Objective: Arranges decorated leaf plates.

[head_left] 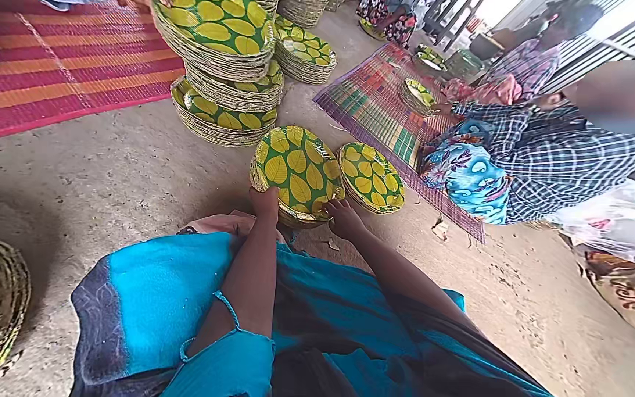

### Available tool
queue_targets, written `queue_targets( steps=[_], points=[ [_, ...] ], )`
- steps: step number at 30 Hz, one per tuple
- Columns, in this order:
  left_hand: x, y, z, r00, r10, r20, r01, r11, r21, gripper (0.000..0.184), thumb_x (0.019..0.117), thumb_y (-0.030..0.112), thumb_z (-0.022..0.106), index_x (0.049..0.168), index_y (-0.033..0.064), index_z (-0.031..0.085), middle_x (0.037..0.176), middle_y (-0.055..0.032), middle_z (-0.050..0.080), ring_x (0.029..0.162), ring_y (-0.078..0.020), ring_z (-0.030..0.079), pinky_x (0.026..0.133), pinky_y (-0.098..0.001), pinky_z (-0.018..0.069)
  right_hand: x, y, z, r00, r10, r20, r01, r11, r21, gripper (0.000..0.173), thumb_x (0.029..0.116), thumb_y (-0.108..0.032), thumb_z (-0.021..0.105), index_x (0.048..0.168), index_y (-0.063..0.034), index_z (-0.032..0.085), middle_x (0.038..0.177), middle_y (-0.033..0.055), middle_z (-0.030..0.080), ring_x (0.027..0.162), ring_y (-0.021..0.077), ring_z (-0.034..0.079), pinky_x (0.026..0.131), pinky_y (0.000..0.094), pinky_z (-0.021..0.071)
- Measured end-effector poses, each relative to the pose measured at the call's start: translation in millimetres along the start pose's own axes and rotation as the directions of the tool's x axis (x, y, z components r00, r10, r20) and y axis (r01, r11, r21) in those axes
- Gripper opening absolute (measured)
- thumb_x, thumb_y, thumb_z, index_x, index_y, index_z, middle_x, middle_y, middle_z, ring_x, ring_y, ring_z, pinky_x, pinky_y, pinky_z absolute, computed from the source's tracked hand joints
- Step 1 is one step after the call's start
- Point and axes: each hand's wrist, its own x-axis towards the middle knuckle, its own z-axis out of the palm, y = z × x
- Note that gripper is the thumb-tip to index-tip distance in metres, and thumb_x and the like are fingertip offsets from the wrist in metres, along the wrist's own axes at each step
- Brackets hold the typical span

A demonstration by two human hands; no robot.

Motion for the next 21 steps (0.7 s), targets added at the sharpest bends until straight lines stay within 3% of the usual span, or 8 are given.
queue_targets(
  steps=[6, 8, 10, 13, 14, 17, 20, 21],
  points=[
    [-3, 8, 2, 0.999, 0.045, 0.022, -0.047, 0.995, 0.089, 0.076, 0.0867, 0.009, 0.077, 0.153, 0.0047, 0.039, 0.141, -0.022, 0.058, 0.129, -0.0345, 0.058, 0.107, -0.055, 0.0491, -3, 5, -8, 1.0, 0.017, -0.014, -0.017, 1.0, -0.013, 0.055, 0.0917, -0.013, 0.064, 0.146, -0.0192, 0.055, 0.153, 0.0078, 0.052, 0.142, 0.0359, 0.046, 0.111, 0.0595, 0.04],
    [-7, 14, 2, 0.998, 0.066, 0.014, -0.067, 0.994, 0.084, 0.074, 0.0868, 0.014, 0.078, 0.151, 0.0072, 0.043, 0.138, -0.0204, 0.061, 0.126, -0.0334, 0.061, 0.104, -0.0559, 0.0508, -8, 13, -17, 0.991, 0.033, -0.133, -0.04, 0.998, -0.053, 0.064, 0.0896, -0.027, 0.071, 0.15, -0.0214, 0.052, 0.154, 0.0061, 0.053, 0.143, 0.0325, 0.047, 0.117, 0.0591, 0.0343],
    [-13, 21, 3, 0.998, 0.06, -0.024, -0.058, 0.996, 0.066, 0.072, 0.0873, 0.02, 0.078, 0.15, 0.0093, 0.045, 0.134, -0.0188, 0.064, 0.124, -0.0335, 0.062, 0.103, -0.0574, 0.051, -15, 29, -23, 0.939, 0.051, -0.34, -0.063, 0.998, -0.024, 0.074, 0.0863, -0.043, 0.076, 0.15, -0.0144, 0.052, 0.152, 0.0134, 0.054, 0.139, 0.039, 0.05, 0.116, 0.062, 0.0349],
    [-23, 37, 8, 0.993, 0.091, -0.069, -0.104, 0.969, -0.224, 0.069, 0.089, 0.01, 0.075, 0.149, 0.0023, 0.042, 0.136, -0.0221, 0.061, 0.124, -0.0308, 0.061, 0.105, -0.0493, 0.0515, -22, 63, -20, 0.795, 0.179, -0.58, -0.11, 0.982, 0.153, 0.084, 0.0915, -0.062, 0.062, 0.154, -0.0084, 0.046, 0.158, 0.0188, 0.046, 0.146, 0.044, 0.042, 0.118, 0.0665, 0.0289],
    [-26, 45, 12, 0.991, 0.113, -0.077, -0.134, 0.92, -0.368, 0.067, 0.0898, 0.004, 0.072, 0.149, -0.0003, 0.041, 0.136, -0.0229, 0.06, 0.123, -0.0295, 0.061, 0.104, -0.0464, 0.0524, -23, 71, -20, 0.754, 0.285, -0.592, -0.152, 0.952, 0.265, 0.085, 0.0913, -0.059, 0.065, 0.156, -0.0078, 0.043, 0.161, 0.0188, 0.043, 0.149, 0.0436, 0.038, 0.119, 0.0672, 0.025],
    [-42, 80, 19, 0.982, 0.137, -0.129, -0.188, 0.737, -0.649, 0.065, 0.0911, -0.004, 0.065, 0.149, -0.0008, 0.037, 0.136, -0.0238, 0.057, 0.118, -0.0296, 0.062, 0.098, -0.0464, 0.0552, -24, 87, -13, 0.777, 0.511, -0.368, -0.345, 0.834, 0.431, 0.093, 0.0921, -0.052, 0.07, 0.163, -0.0091, 0.029, 0.167, 0.019, 0.03, 0.154, 0.0431, 0.029, 0.121, 0.07, 0.0178],
    [-51, 116, 12, 0.934, 0.241, -0.262, -0.355, 0.571, -0.74, 0.061, 0.0925, -0.004, 0.061, 0.147, 0.0008, 0.036, 0.129, -0.0227, 0.059, 0.112, -0.0298, 0.066, 0.092, -0.049, 0.0591, -22, 91, -3, 0.895, 0.447, 0.013, -0.424, 0.84, 0.338, 0.097, 0.0934, -0.043, 0.074, 0.165, -0.009, 0.018, 0.163, 0.0258, 0.035, 0.15, 0.0468, 0.034, 0.118, 0.0738, 0.0218],
    [-55, 128, 4, 0.912, 0.268, -0.309, -0.408, 0.541, -0.735, 0.061, 0.0956, -0.001, 0.059, 0.15, 0.002, 0.031, 0.129, -0.0214, 0.058, 0.112, -0.0286, 0.065, 0.092, -0.048, 0.0591, -17, 91, 1, 0.908, 0.398, 0.133, -0.419, 0.861, 0.288, 0.1, 0.0931, -0.041, 0.075, 0.166, -0.0089, 0.015, 0.165, 0.0257, 0.031, 0.151, 0.0464, 0.033, 0.119, 0.0721, 0.0228]
  ],
)
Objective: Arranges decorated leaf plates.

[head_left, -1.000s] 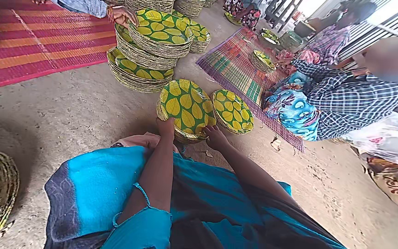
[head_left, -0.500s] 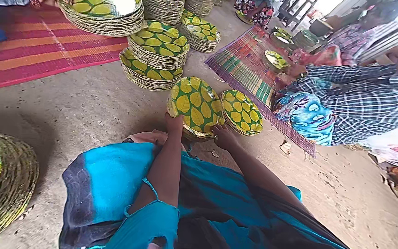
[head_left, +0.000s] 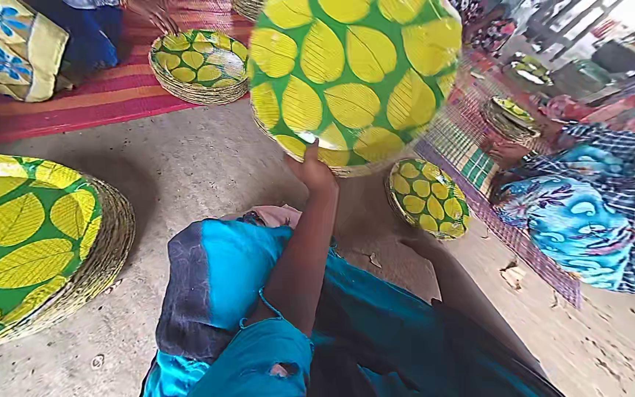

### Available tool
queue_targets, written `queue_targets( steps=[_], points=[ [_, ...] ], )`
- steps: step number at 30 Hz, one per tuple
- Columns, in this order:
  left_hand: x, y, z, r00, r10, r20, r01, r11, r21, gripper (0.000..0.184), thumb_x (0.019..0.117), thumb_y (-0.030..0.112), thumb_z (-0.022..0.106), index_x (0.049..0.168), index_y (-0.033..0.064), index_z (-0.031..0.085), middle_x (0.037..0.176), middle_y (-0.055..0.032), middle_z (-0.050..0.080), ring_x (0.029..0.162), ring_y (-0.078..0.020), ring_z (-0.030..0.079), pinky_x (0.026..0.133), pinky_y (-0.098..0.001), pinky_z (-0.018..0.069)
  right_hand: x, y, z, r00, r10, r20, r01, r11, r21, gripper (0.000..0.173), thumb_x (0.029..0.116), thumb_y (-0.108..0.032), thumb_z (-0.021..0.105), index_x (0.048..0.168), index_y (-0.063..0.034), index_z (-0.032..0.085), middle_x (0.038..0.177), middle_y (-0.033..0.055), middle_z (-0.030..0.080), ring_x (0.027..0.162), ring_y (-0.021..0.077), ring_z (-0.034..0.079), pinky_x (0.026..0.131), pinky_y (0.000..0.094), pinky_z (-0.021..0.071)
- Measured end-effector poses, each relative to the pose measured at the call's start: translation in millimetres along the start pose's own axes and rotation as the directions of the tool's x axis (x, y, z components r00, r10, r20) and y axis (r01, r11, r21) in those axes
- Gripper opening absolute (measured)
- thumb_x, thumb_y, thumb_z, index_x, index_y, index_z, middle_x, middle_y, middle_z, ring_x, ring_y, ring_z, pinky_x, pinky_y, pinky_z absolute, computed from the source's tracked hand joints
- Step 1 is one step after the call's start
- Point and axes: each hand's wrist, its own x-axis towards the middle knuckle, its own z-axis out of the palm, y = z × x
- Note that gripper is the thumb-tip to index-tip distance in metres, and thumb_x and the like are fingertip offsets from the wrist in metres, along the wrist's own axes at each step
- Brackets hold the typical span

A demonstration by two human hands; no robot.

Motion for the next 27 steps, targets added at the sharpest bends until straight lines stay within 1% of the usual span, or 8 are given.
queue_targets(
  steps=[3, 6, 11, 14, 18, 21, 25, 27],
  points=[
    [18, 28, 6, 0.958, 0.248, -0.146, -0.256, 0.966, -0.036, 0.057, 0.1011, 0.004, 0.059, 0.149, -0.0022, 0.029, 0.125, -0.0206, 0.06, 0.108, -0.0255, 0.068, 0.091, -0.043, 0.0611, 2, -15, 3, 0.99, 0.045, 0.132, -0.023, 0.986, -0.167, 0.104, 0.0912, -0.045, 0.077, 0.168, -0.0178, 0.011, 0.171, 0.0221, 0.013, 0.152, 0.0458, 0.031, 0.117, 0.0676, 0.0311],
    [33, 32, -5, 0.894, 0.334, -0.299, -0.328, 0.942, 0.07, 0.06, 0.1073, 0.019, 0.054, 0.155, -0.0025, 0.025, 0.141, -0.0242, 0.052, 0.123, -0.0262, 0.061, 0.1, -0.0393, 0.0553, -1, -24, 0, 0.999, 0.045, 0.015, -0.043, 0.991, -0.128, 0.096, 0.0907, -0.04, 0.076, 0.166, -0.0184, 0.02, 0.16, 0.0266, 0.038, 0.141, 0.0472, 0.046, 0.112, 0.0695, 0.0372],
    [2, 15, -17, 0.906, -0.152, -0.396, 0.275, 0.921, 0.275, 0.072, 0.11, 0.048, 0.041, 0.164, 0.0143, 0.007, 0.165, -0.0214, 0.025, 0.141, -0.0349, 0.043, 0.103, -0.051, 0.0478, -4, -22, -2, 0.997, 0.017, -0.077, -0.029, 0.989, -0.148, 0.082, 0.0929, -0.034, 0.072, 0.163, -0.0169, 0.032, 0.159, 0.0181, 0.044, 0.145, 0.0408, 0.043, 0.115, 0.0689, 0.031],
    [-6, -33, -44, 0.969, -0.125, -0.211, 0.224, 0.802, 0.553, 0.086, 0.1033, 0.032, 0.064, 0.164, 0.0072, 0.009, 0.16, -0.0254, 0.031, 0.136, -0.033, 0.045, 0.104, -0.0467, 0.0464, -1, -19, -5, 0.987, 0.004, -0.158, -0.027, 0.99, -0.14, 0.071, 0.0938, -0.029, 0.069, 0.158, -0.0182, 0.042, 0.16, 0.0117, 0.046, 0.147, 0.036, 0.041, 0.118, 0.0659, 0.0279],
    [-2, -93, -92, 0.983, -0.069, 0.171, -0.086, 0.65, 0.755, 0.098, 0.0898, 0.024, 0.082, 0.163, 0.0034, 0.019, 0.162, -0.0315, 0.021, 0.145, -0.0405, 0.036, 0.109, -0.0476, 0.0462, 7, -9, -1, 0.993, 0.049, -0.108, -0.067, 0.984, -0.166, 0.088, 0.0899, -0.03, 0.074, 0.164, -0.0145, 0.029, 0.168, 0.0098, 0.033, 0.154, 0.0358, 0.031, 0.121, 0.0687, 0.0185],
    [-5, -98, -98, 0.972, -0.172, 0.16, -0.025, 0.602, 0.798, 0.086, 0.093, 0.02, 0.078, 0.16, 0.0015, 0.027, 0.16, -0.0317, 0.025, 0.143, -0.0411, 0.038, 0.109, -0.048, 0.0458, 14, -3, 4, 0.996, 0.091, -0.019, -0.093, 0.974, -0.208, 0.103, 0.0865, -0.036, 0.079, 0.166, -0.0132, 0.018, 0.17, 0.0119, 0.026, 0.157, 0.0362, 0.024, 0.122, 0.0721, 0.0064],
    [-1, -101, -101, 0.957, -0.262, 0.122, 0.042, 0.545, 0.837, 0.068, 0.0978, 0.02, 0.072, 0.153, -0.0029, 0.038, 0.149, -0.0311, 0.042, 0.132, -0.04, 0.047, 0.11, -0.0496, 0.0414, 24, -3, 2, 0.993, 0.08, -0.089, -0.101, 0.958, -0.27, 0.096, 0.0863, -0.043, 0.075, 0.163, -0.0094, 0.028, 0.156, 0.0252, 0.044, 0.144, 0.0446, 0.043, 0.123, 0.0686, 0.0145],
    [1, -103, -102, 0.95, -0.285, 0.127, 0.038, 0.509, 0.86, 0.064, 0.0986, 0.019, 0.07, 0.151, -0.0025, 0.041, 0.148, -0.03, 0.044, 0.132, -0.0391, 0.048, 0.11, -0.0495, 0.0418, 22, -8, 2, 0.995, 0.07, -0.071, -0.089, 0.941, -0.328, 0.092, 0.0894, -0.04, 0.072, 0.165, -0.0184, 0.024, 0.145, 0.027, 0.055, 0.135, 0.0443, 0.052, 0.121, 0.0648, 0.0224]
  ],
)
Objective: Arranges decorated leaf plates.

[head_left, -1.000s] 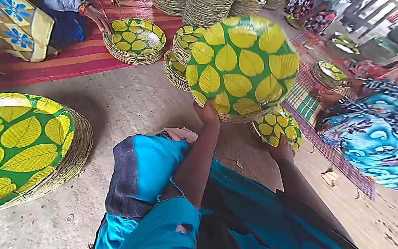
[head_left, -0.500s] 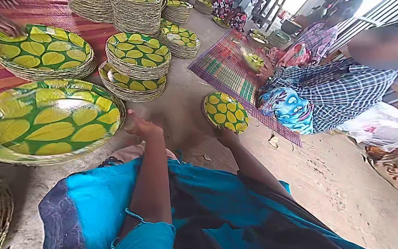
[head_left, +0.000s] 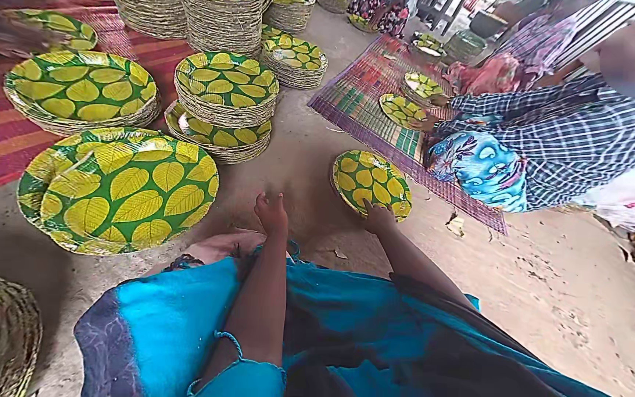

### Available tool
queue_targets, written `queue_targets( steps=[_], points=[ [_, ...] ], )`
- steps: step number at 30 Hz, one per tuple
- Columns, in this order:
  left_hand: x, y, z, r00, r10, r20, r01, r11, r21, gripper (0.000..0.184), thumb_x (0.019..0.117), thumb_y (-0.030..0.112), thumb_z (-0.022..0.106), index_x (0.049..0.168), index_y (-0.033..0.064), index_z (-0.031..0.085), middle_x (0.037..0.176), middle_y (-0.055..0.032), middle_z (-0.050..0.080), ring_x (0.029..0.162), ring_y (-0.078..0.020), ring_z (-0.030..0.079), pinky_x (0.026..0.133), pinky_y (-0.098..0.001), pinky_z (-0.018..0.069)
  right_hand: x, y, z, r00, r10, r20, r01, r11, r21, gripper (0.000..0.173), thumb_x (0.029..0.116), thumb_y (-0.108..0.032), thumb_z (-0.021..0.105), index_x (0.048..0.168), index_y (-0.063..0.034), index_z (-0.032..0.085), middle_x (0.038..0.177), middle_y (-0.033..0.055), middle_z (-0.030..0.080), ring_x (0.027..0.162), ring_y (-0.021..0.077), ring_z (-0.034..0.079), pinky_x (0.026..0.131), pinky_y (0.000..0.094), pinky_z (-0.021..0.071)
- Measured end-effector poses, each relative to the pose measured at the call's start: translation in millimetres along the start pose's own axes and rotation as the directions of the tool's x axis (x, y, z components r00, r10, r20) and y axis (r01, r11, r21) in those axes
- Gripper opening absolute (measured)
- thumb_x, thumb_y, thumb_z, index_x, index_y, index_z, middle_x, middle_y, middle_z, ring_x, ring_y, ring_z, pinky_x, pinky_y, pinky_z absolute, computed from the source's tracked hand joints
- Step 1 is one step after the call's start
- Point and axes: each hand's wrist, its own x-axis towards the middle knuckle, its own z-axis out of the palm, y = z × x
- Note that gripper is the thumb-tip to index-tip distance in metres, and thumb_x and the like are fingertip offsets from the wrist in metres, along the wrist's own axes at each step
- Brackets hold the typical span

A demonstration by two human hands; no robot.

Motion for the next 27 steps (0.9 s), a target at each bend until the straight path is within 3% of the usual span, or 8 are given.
queue_targets(
  steps=[3, 9, 12, 15, 18, 20, 24, 27],
  points=[
    [2, -2, 1, 1.0, 0.009, 0.023, -0.011, 0.998, 0.057, 0.059, 0.0994, 0.018, 0.069, 0.149, -0.0022, 0.044, 0.145, -0.029, 0.048, 0.131, -0.0385, 0.05, 0.109, -0.0496, 0.0424, -7, -14, 1, 0.999, -0.031, 0.042, 0.033, 0.998, -0.059, 0.091, 0.0905, -0.026, 0.069, 0.167, -0.0281, 0.018, 0.127, 0.0271, 0.065, 0.121, 0.0455, 0.062, 0.106, 0.0646, 0.0417],
    [4, -3, 0, 0.998, -0.007, 0.069, -0.003, 0.99, 0.143, 0.049, 0.1019, 0.017, 0.065, 0.144, -0.0019, 0.05, 0.137, -0.0271, 0.055, 0.122, -0.0363, 0.056, 0.106, -0.0488, 0.0448, -19, -32, -4, 0.997, 0.028, 0.07, -0.028, 1.0, -0.011, 0.076, 0.1, -0.02, 0.056, 0.166, -0.0157, 0.019, 0.126, 0.0274, 0.066, 0.118, 0.0477, 0.064, 0.093, 0.0643, 0.0504],
    [4, -3, -1, 0.998, 0.009, 0.057, -0.015, 0.995, 0.1, 0.053, 0.1, 0.017, 0.068, 0.146, -0.0018, 0.048, 0.137, -0.0272, 0.054, 0.12, -0.036, 0.056, 0.104, -0.0491, 0.0455, -25, -32, -11, 0.986, 0.143, 0.084, -0.147, 0.988, 0.047, 0.067, 0.1039, -0.017, 0.048, 0.164, -0.0069, 0.02, 0.131, 0.0281, 0.064, 0.121, 0.0473, 0.063, 0.094, 0.063, 0.0518],
    [3, -2, -1, 0.998, 0.044, 0.044, -0.043, 0.999, -0.007, 0.072, 0.0963, 0.016, 0.072, 0.155, -0.0002, 0.033, 0.147, -0.0288, 0.045, 0.126, -0.0382, 0.052, 0.106, -0.051, 0.0445, -28, -21, -19, 0.969, 0.233, 0.077, -0.241, 0.963, 0.123, 0.073, 0.1005, -0.029, 0.057, 0.162, -0.005, 0.025, 0.137, 0.0266, 0.062, 0.126, 0.0454, 0.061, 0.098, 0.0629, 0.0502],
    [1, -2, 2, 0.997, 0.044, 0.059, -0.041, 0.998, -0.051, 0.077, 0.0956, 0.015, 0.073, 0.157, 0.0003, 0.029, 0.149, -0.0299, 0.043, 0.128, -0.0389, 0.051, 0.107, -0.0511, 0.0443, -31, -10, -24, 0.978, 0.201, 0.052, -0.207, 0.962, 0.178, 0.072, 0.1, -0.058, 0.057, 0.157, -0.0151, 0.043, 0.139, 0.0221, 0.062, 0.129, 0.0432, 0.059, 0.102, 0.0652, 0.0469],
    [-2, 0, 2, 0.995, 0.027, 0.094, -0.028, 1.0, 0.013, 0.075, 0.0965, 0.019, 0.073, 0.157, 0.0012, 0.031, 0.148, -0.0293, 0.045, 0.129, -0.0394, 0.052, 0.107, -0.0523, 0.0446, -32, -15, -25, 0.99, 0.137, 0.014, -0.138, 0.972, 0.192, 0.065, 0.1048, -0.06, 0.045, 0.156, -0.0197, 0.047, 0.142, 0.0188, 0.062, 0.132, 0.0408, 0.058, 0.105, 0.0649, 0.0445],
    [-9, 5, -1, 0.984, 0.022, 0.177, -0.041, 0.994, 0.105, 0.083, 0.0945, 0.031, 0.077, 0.158, 0.0024, 0.031, 0.149, -0.0302, 0.045, 0.131, -0.0411, 0.052, 0.107, -0.0537, 0.0453, -37, -41, -21, 0.956, -0.206, -0.212, 0.239, 0.959, 0.149, 0.041, 0.1105, -0.031, 0.044, 0.144, -0.0163, 0.061, 0.137, 0.0128, 0.065, 0.124, 0.033, 0.063, 0.11, 0.0553, 0.043],
    [-10, 0, 3, 0.978, 0.014, 0.21, 0.003, 0.997, -0.081, 0.113, 0.0903, 0.028, 0.082, 0.164, 0.0049, -0.001, 0.164, -0.0296, 0.026, 0.147, -0.0374, 0.039, 0.119, -0.0491, 0.0378, -41, -56, -24, 0.756, -0.614, -0.227, 0.643, 0.762, 0.08, 0.041, 0.1054, -0.014, 0.049, 0.141, -0.0272, 0.065, 0.139, 0.0068, 0.066, 0.131, 0.0295, 0.06, 0.114, 0.0551, 0.0399]
  ],
)
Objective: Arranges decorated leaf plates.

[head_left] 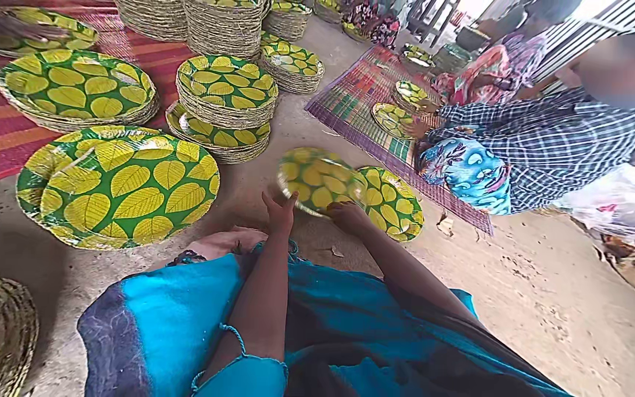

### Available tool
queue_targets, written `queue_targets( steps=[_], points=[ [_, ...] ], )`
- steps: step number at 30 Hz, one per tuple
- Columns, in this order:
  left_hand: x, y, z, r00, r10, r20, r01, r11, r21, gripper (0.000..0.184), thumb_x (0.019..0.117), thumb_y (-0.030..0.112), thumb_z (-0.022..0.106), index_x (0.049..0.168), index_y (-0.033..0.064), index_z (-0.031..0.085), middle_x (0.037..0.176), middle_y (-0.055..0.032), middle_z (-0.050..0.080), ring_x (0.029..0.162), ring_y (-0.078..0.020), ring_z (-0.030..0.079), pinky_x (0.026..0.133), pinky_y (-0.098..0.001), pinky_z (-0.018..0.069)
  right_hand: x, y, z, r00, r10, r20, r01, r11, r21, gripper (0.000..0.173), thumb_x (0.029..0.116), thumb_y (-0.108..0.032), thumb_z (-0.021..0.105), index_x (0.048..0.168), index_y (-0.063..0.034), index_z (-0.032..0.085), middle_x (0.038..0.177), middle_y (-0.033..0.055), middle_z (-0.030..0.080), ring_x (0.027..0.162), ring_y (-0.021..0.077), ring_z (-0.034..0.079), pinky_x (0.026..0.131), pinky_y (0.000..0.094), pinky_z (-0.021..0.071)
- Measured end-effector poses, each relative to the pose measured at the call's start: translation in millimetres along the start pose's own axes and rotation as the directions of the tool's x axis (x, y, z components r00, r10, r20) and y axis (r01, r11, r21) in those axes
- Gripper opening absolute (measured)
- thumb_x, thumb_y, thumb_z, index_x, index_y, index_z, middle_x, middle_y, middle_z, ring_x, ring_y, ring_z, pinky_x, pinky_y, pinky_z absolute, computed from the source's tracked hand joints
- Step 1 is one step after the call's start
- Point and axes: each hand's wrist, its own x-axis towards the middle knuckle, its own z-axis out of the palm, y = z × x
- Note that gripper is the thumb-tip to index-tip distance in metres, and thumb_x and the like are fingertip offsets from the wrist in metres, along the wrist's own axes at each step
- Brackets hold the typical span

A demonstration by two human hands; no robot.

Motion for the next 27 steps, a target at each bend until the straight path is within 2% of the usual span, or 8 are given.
queue_targets(
  steps=[5, 8, 13, 16, 19, 22, 24, 27],
  points=[
    [-3, 15, -12, 0.967, -0.132, -0.22, 0.2, 0.924, 0.325, 0.099, 0.0893, 0.002, 0.069, 0.166, 0.0173, 0.008, 0.148, -0.0251, 0.053, 0.128, -0.0405, 0.06, 0.1, -0.0589, 0.0521, 0, 3, 6, 0.91, 0.39, 0.14, -0.386, 0.921, -0.054, 0.07, 0.0947, -0.022, 0.069, 0.159, -0.024, 0.041, 0.167, 0.0039, 0.037, 0.154, 0.0327, 0.031, 0.123, 0.0648, 0.021],
    [0, 22, -14, 0.95, -0.191, -0.247, 0.272, 0.895, 0.354, 0.092, 0.0925, 0.002, 0.062, 0.166, 0.0216, 0.01, 0.15, -0.0251, 0.05, 0.127, -0.0419, 0.06, 0.098, -0.0604, 0.0529, -15, 30, 13, 0.733, 0.651, 0.194, -0.641, 0.758, -0.12, 0.089, 0.0968, -0.024, 0.067, 0.166, -0.0098, 0.013, 0.162, 0.0213, 0.039, 0.142, 0.0438, 0.047, 0.113, 0.0663, 0.0372],
    [-4, 27, -8, 0.948, -0.011, -0.318, 0.217, 0.754, 0.62, 0.091, 0.0907, 0.021, 0.074, 0.164, 0.012, 0.021, 0.164, -0.027, 0.026, 0.148, -0.0411, 0.036, 0.117, -0.0503, 0.038, -23, 39, -6, 0.684, 0.727, 0.052, -0.723, 0.686, -0.077, 0.051, 0.1013, -0.019, 0.055, 0.152, -0.0125, 0.048, 0.135, 0.0222, 0.064, 0.124, 0.0418, 0.063, 0.097, 0.0621, 0.052],
    [-7, 20, 0, 0.98, 0.15, -0.133, 0.002, 0.657, 0.754, 0.086, 0.0895, 0.03, 0.076, 0.162, 0.0168, 0.031, 0.166, -0.025, 0.024, 0.152, -0.0425, 0.028, 0.12, -0.0572, 0.0284, -17, 36, -10, 0.749, 0.662, -0.029, -0.662, 0.749, -0.002, 0.038, 0.0994, -0.012, 0.052, 0.134, -0.0166, 0.068, 0.14, 0.0143, 0.063, 0.129, 0.0368, 0.059, 0.103, 0.0601, 0.0478],
    [-14, 16, 3, 0.962, 0.206, 0.179, -0.266, 0.561, 0.784, 0.074, 0.0901, 0.033, 0.076, 0.154, 0.0117, 0.046, 0.16, -0.0243, 0.038, 0.149, -0.0422, 0.035, 0.119, -0.06, 0.0287, -8, 34, 2, 0.768, 0.639, 0.046, -0.64, 0.765, 0.071, 0.056, 0.1026, -0.022, 0.056, 0.156, -0.0098, 0.044, 0.159, 0.0176, 0.045, 0.138, 0.0407, 0.052, 0.108, 0.0615, 0.0451],
    [-16, 17, 6, 0.851, -0.168, 0.498, -0.406, 0.39, 0.826, 0.076, 0.0975, 0.043, 0.069, 0.16, 0.0127, 0.038, 0.159, -0.0193, 0.044, 0.147, -0.038, 0.041, 0.118, -0.0599, 0.034, -9, 33, 12, 0.701, 0.674, 0.233, -0.689, 0.724, -0.021, 0.096, 0.0978, -0.037, 0.067, 0.166, -0.0074, 0.007, 0.154, 0.0279, 0.046, 0.134, 0.0442, 0.055, 0.107, 0.0604, 0.0466],
    [-14, 6, 9, 0.699, -0.419, 0.579, -0.522, 0.255, 0.814, 0.09, 0.0972, 0.041, 0.071, 0.166, 0.0146, 0.02, 0.163, -0.0193, 0.038, 0.151, -0.0417, 0.033, 0.119, -0.0635, 0.0319, -13, 34, 10, 0.671, 0.707, 0.226, -0.711, 0.699, -0.077, 0.095, 0.095, -0.036, 0.067, 0.167, -0.0129, 0.009, 0.146, 0.0277, 0.053, 0.13, 0.0451, 0.057, 0.103, 0.0637, 0.0467],
    [-16, -6, 8, 0.654, -0.443, 0.613, -0.628, 0.135, 0.767, 0.082, 0.093, 0.011, 0.071, 0.164, 0.0209, 0.031, 0.165, -0.0151, 0.034, 0.152, -0.0432, 0.028, 0.118, -0.0653, 0.0299, -16, 31, -3, 0.679, 0.707, 0.2, -0.711, 0.7, -0.06, 0.064, 0.1017, -0.03, 0.054, 0.161, -0.0138, 0.035, 0.145, 0.0226, 0.057, 0.132, 0.0419, 0.057, 0.103, 0.0645, 0.0468]
  ],
)
